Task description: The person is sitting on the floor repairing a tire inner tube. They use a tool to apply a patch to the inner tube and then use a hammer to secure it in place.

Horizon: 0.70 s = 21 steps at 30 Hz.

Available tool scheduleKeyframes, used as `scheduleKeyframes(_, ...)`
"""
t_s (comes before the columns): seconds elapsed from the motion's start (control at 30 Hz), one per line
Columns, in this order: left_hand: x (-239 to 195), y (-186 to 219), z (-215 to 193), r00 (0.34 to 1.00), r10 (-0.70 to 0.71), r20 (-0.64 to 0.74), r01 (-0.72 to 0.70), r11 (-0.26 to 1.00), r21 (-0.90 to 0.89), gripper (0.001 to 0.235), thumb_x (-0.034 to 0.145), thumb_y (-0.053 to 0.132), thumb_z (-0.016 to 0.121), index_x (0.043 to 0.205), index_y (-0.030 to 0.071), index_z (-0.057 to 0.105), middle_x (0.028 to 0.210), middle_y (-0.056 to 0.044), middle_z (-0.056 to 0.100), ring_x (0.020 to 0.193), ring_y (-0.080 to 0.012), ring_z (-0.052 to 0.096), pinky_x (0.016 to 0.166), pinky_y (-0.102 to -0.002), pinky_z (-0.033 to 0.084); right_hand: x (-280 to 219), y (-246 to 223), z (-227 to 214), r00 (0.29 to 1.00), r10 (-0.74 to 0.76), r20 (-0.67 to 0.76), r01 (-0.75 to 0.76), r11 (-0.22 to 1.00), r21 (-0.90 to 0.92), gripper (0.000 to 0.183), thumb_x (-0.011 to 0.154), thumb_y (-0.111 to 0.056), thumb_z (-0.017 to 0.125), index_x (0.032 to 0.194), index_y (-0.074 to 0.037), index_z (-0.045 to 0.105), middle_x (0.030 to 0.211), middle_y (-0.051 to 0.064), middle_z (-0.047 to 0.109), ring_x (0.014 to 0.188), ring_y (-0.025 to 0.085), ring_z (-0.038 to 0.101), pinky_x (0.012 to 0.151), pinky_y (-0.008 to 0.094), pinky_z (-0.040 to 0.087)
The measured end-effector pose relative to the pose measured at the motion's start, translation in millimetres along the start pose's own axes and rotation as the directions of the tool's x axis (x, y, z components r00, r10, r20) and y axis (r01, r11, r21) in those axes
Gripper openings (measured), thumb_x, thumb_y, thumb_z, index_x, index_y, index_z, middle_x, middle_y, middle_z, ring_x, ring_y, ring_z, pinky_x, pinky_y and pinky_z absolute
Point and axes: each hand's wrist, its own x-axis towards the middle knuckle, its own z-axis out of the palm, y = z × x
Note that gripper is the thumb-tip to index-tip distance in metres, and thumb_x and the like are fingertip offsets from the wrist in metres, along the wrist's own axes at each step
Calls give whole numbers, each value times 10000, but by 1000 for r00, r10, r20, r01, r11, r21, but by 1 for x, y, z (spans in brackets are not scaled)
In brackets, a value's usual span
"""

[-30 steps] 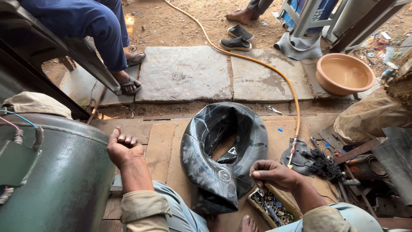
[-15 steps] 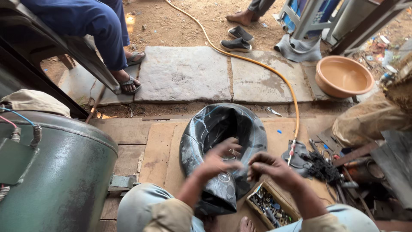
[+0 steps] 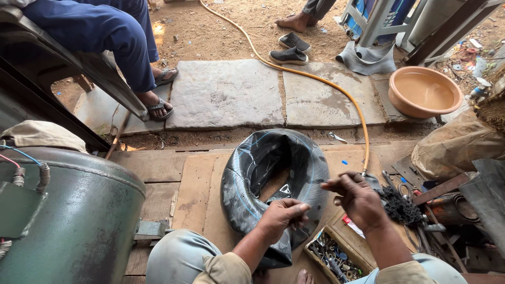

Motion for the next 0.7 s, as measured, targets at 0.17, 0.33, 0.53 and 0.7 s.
scheduleKeyframes(0.17, -3, 19, -8, 997, -70, 27, 64, 980, 189, 209, 934, 228, 786, 994, 37, 729, 772, -27, 716, 598, -71, 622, 534, -228, 477, 12, -24, -37, 983, -21, -180, 57, 979, 195, 131, 1073, -205, 563, 1089, -97, 634, 794, 29, 563, 663, 134, 520, 540, 245, 471)
scheduleKeyframes(0.33, -5, 34, -24, 997, -69, -30, 75, 879, 471, 188, 931, 198, 745, 992, 20, 746, 759, -49, 719, 600, -77, 628, 526, -239, 488, 4, -73, -113, 905, -260, -338, 317, 940, 128, 80, 1119, -199, 592, 1134, -121, 590, 849, -6, 501, 713, 116, 477, 587, 232, 433)
scheduleKeyframes(0.53, -22, 73, -36, 969, 54, -242, 157, 624, 766, 207, 924, 208, 730, 1006, 24, 777, 819, -57, 761, 725, -122, 701, 690, -298, 581, -7, -86, -210, 826, -369, -425, 466, 873, 147, 100, 1194, -181, 547, 1161, -111, 611, 912, 2, 532, 789, 122, 475, 682, 268, 408)
scheduleKeyframes(0.7, -36, 93, -44, 896, 122, -427, 318, 495, 808, 234, 904, 264, 728, 1035, 79, 784, 920, -74, 780, 794, -172, 726, 790, -347, 588, 0, -74, -256, 792, -347, -502, 483, 860, 167, 148, 1186, -191, 519, 1140, -115, 637, 912, 5, 564, 803, 135, 502, 696, 274, 417)
